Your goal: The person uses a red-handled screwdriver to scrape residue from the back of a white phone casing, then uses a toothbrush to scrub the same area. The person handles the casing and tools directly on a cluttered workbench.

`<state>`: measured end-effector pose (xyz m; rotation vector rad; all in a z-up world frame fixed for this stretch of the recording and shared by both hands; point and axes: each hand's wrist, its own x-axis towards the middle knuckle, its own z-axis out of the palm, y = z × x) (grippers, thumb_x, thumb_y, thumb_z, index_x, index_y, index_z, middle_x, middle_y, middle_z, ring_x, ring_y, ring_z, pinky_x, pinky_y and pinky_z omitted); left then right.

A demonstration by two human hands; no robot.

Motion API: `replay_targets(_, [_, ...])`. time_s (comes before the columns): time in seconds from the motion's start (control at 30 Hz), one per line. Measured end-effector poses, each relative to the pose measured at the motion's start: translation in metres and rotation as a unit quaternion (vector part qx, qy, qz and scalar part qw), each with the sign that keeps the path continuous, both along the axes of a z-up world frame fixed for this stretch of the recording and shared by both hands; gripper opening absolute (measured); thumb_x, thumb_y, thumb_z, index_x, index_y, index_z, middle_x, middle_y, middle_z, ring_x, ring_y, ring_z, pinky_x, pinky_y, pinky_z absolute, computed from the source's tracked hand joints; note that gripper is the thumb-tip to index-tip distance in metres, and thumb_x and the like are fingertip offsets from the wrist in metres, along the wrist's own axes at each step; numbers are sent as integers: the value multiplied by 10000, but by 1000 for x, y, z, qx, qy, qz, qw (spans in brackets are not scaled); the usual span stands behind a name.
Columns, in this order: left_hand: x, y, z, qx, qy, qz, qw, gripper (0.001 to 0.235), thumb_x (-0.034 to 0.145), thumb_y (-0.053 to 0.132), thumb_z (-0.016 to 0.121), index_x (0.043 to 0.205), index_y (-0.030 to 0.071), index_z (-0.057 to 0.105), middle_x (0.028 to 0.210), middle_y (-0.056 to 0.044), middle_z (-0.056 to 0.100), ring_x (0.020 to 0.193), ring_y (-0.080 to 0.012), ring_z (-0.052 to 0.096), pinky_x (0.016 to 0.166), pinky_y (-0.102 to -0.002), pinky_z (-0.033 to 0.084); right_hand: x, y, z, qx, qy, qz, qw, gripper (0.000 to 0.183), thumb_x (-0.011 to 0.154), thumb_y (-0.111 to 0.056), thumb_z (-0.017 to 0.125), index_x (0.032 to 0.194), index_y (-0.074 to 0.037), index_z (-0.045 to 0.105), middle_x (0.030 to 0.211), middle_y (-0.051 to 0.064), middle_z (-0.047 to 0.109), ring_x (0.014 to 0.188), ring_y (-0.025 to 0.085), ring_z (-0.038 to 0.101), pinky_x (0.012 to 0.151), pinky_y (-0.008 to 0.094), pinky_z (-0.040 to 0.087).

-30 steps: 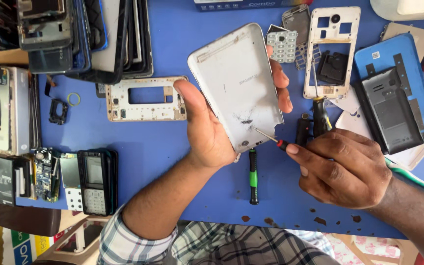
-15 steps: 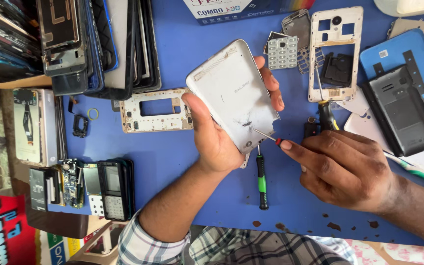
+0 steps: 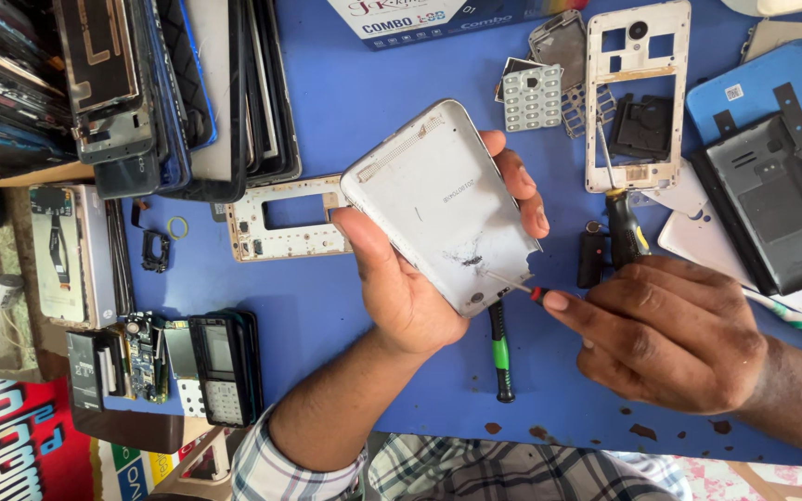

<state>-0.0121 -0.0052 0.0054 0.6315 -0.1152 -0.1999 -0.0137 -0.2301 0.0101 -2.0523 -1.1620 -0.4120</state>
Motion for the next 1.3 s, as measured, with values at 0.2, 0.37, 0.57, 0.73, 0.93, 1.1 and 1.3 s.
replay_targets(0.2, [0, 0, 2, -12, 4, -1, 1000, 978, 1016, 829, 324, 1442, -35, 495, 1161, -183, 585, 975, -274, 595, 917, -410, 487, 0, 0, -5, 29, -32, -4, 999, 401, 749, 74, 696, 1147, 29, 683, 808, 71, 653, 634, 179, 659, 575, 359, 593])
replay_targets(0.37, [1, -1, 1, -34, 8, 0, 999, 973, 1020, 832, 326, 1428, -36, 490, 1162, -178, 584, 985, -273, 594, 924, -409, 485, -3, -2, -7, -4, -11, 18, 1000, 402, 753, 15, 739, 1154, 1, 715, 795, 50, 645, 642, 162, 655, 574, 351, 571])
replay_targets(0.57, [0, -4, 2, -39, 20, 7, 999, 958, 1030, 825, 332, 1423, -35, 481, 1174, -174, 583, 999, -278, 596, 939, -416, 486, -6, 0, -8, -4, -7, 5, 1000, 426, 721, 1, 730, 1147, -9, 715, 788, 60, 637, 641, 181, 645, 592, 362, 568])
replay_targets(0.73, [-1, -8, 0, -31, 16, 22, 999, 933, 1040, 808, 334, 1431, -27, 476, 1181, -160, 585, 1002, -277, 596, 935, -413, 489, -5, 1, -9, 20, 14, -5, 1000, 418, 732, 38, 724, 1148, 28, 697, 800, 71, 638, 638, 189, 640, 581, 367, 562])
replay_targets(0.93, [-1, -10, 2, -30, -8, 27, 999, 921, 1057, 805, 326, 1434, -19, 487, 1186, -139, 587, 1012, -269, 597, 933, -404, 492, -7, 0, -7, 32, 18, -10, 999, 438, 722, 74, 691, 1159, 45, 694, 790, 67, 629, 613, 164, 626, 539, 346, 538])
replay_targets(1.1, [0, -11, 3, -36, -20, 25, 999, 901, 1065, 795, 318, 1435, -6, 498, 1191, -133, 590, 1022, -265, 596, 935, -399, 492, -5, 0, -5, 42, 21, 6, 999, 417, 728, 98, 678, 1142, 54, 683, 790, 62, 653, 600, 158, 630, 515, 338, 509])
replay_targets(1.3, [0, -9, 1, -51, 0, 21, 998, 923, 1070, 820, 315, 1428, -11, 497, 1170, -145, 593, 1005, -282, 599, 927, -414, 495, -2, -3, -5, 66, 29, -3, 997, 369, 775, 80, 669, 1144, 77, 646, 773, 85, 630, 630, 194, 655, 565, 374, 562])
